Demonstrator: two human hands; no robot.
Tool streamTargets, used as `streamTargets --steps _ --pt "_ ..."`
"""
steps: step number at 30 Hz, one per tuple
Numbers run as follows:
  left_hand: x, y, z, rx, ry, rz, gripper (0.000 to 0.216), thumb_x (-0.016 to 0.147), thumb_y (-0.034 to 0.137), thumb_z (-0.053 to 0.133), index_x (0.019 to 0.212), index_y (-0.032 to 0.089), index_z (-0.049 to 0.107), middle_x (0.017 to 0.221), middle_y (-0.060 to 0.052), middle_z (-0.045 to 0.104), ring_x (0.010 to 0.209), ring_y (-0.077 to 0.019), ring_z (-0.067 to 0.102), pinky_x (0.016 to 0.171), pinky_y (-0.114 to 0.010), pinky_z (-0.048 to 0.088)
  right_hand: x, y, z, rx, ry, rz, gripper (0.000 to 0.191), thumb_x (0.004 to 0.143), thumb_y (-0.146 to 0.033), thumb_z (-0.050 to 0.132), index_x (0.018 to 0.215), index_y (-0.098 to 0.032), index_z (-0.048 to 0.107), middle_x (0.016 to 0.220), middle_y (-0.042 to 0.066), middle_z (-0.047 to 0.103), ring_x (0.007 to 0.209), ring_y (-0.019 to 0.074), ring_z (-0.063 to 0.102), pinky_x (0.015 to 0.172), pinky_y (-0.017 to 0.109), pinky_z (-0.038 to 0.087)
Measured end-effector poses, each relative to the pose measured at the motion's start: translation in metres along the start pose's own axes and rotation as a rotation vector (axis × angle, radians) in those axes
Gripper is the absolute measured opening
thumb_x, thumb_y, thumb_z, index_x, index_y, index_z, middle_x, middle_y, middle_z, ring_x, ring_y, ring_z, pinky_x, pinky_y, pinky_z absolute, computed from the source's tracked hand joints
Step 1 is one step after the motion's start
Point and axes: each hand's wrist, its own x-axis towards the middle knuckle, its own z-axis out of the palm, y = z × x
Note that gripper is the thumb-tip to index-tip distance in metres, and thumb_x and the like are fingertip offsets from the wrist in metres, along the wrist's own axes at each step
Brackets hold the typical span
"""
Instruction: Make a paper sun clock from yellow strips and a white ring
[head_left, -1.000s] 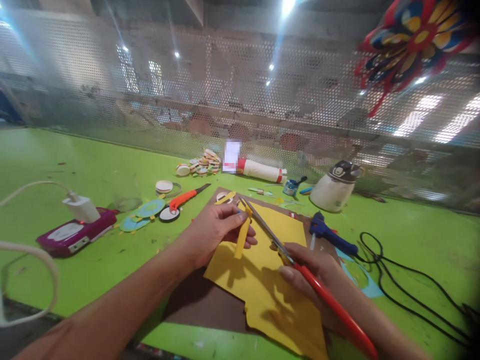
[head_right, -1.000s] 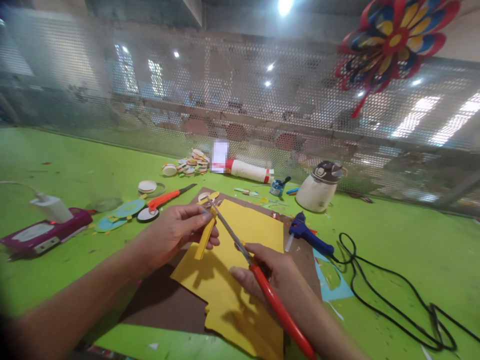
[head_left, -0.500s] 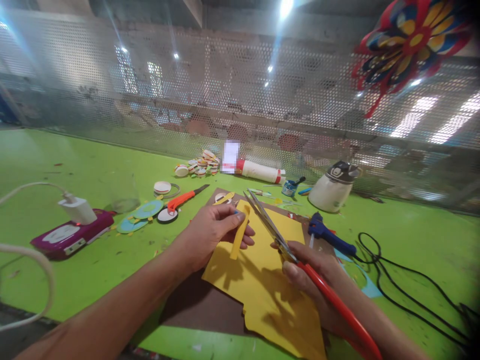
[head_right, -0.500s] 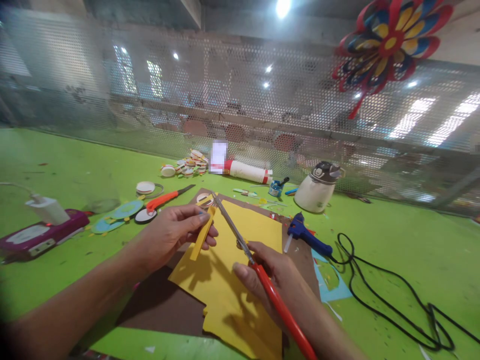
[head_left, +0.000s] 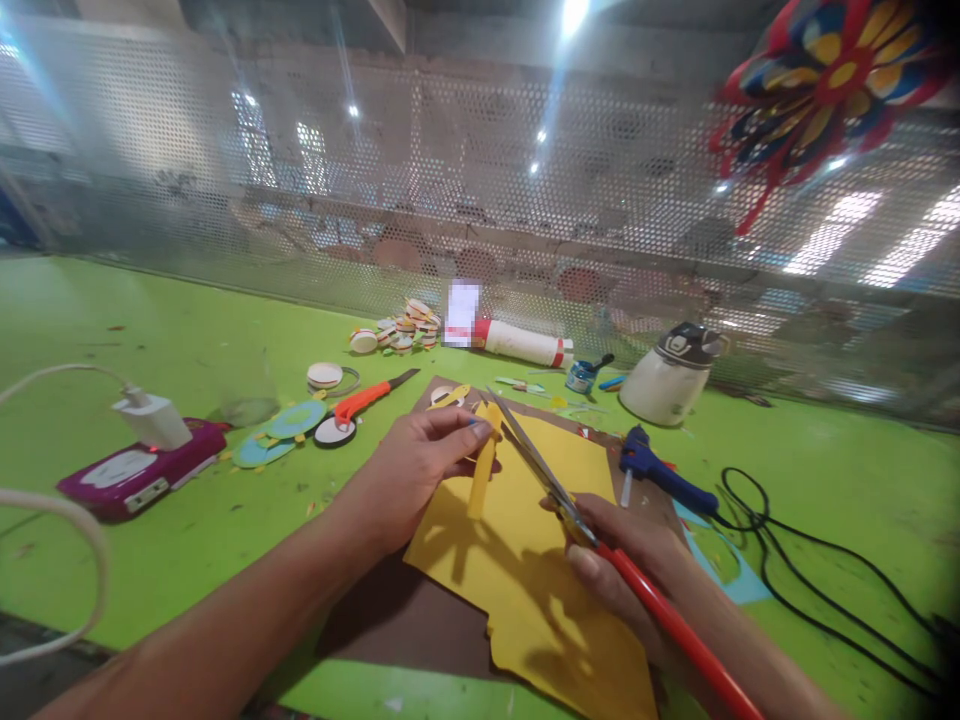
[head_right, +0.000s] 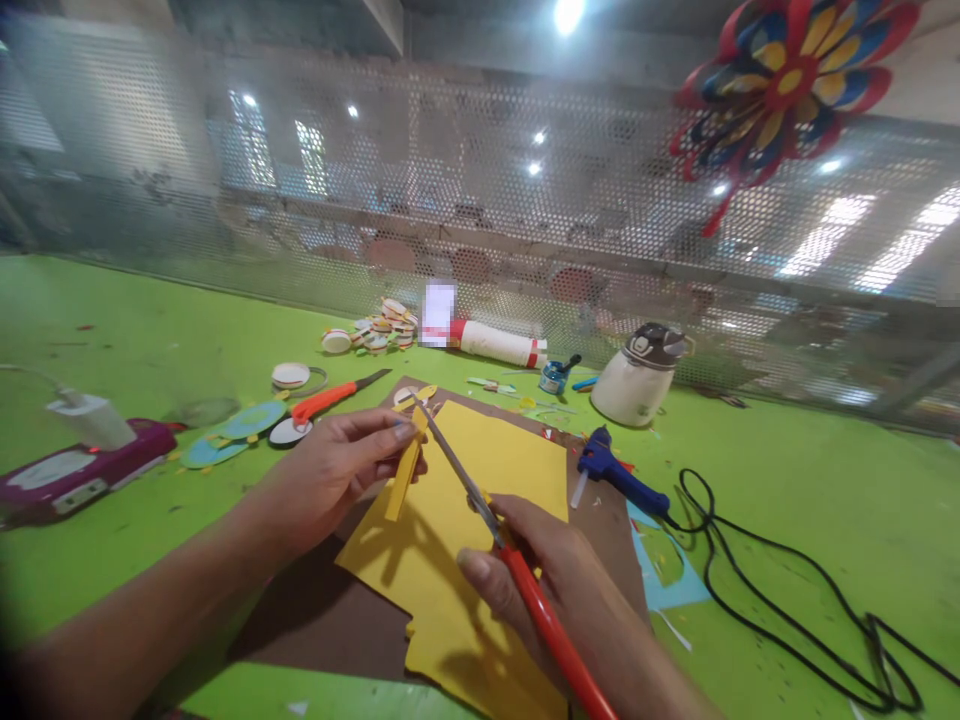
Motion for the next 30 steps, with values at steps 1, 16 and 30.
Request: streamTargets --steps 1,16,30 --pt "0.0 -0.001 -0.001 0.004 0.004 0.009 0.016 0.075 0.029 0.066 0.082 0.015 0.068 0.068 -0.001 0.062 0.067 -0.014 0.061 0.068 -0.027 0.049 0.0 0.0 0.0 -0.009 0.006 0.002 0.03 0.089 -0.042 0.043 0.095 -0.018 0.061 0.079 0.004 0.065 0.069 0.0175 0.06 0.057 0.025 0.048" --pt "0.005 0.005 -0.001 -0.103 0.168 0.147 0.012 0.066 0.019 0.073 0.071 0.011 0.065 0.069 -0.002 0.064 0.062 -0.0093 0.059 0.057 -0.02 0.041 -0.006 -0.008 0.012 -0.218 0.17 0.003 0.038 0.083 -0.048 0.052 0.111 -0.023 0.056 0.092 0.008 0.063 0.079 0.0199 0.064 0.066 0.027 0.053" --pt "0.007 0.003 -0.009 -0.063 0.095 0.229 0.009 0.071 0.022 0.071 0.075 0.015 0.068 0.072 -0.002 0.066 0.067 -0.0092 0.058 0.062 -0.02 0.044 -0.007 -0.008 0.008 -0.35 0.227 -0.027 0.044 0.08 -0.054 0.054 0.113 -0.026 0.058 0.085 0.006 0.063 0.072 0.0203 0.065 0.059 0.028 0.054"
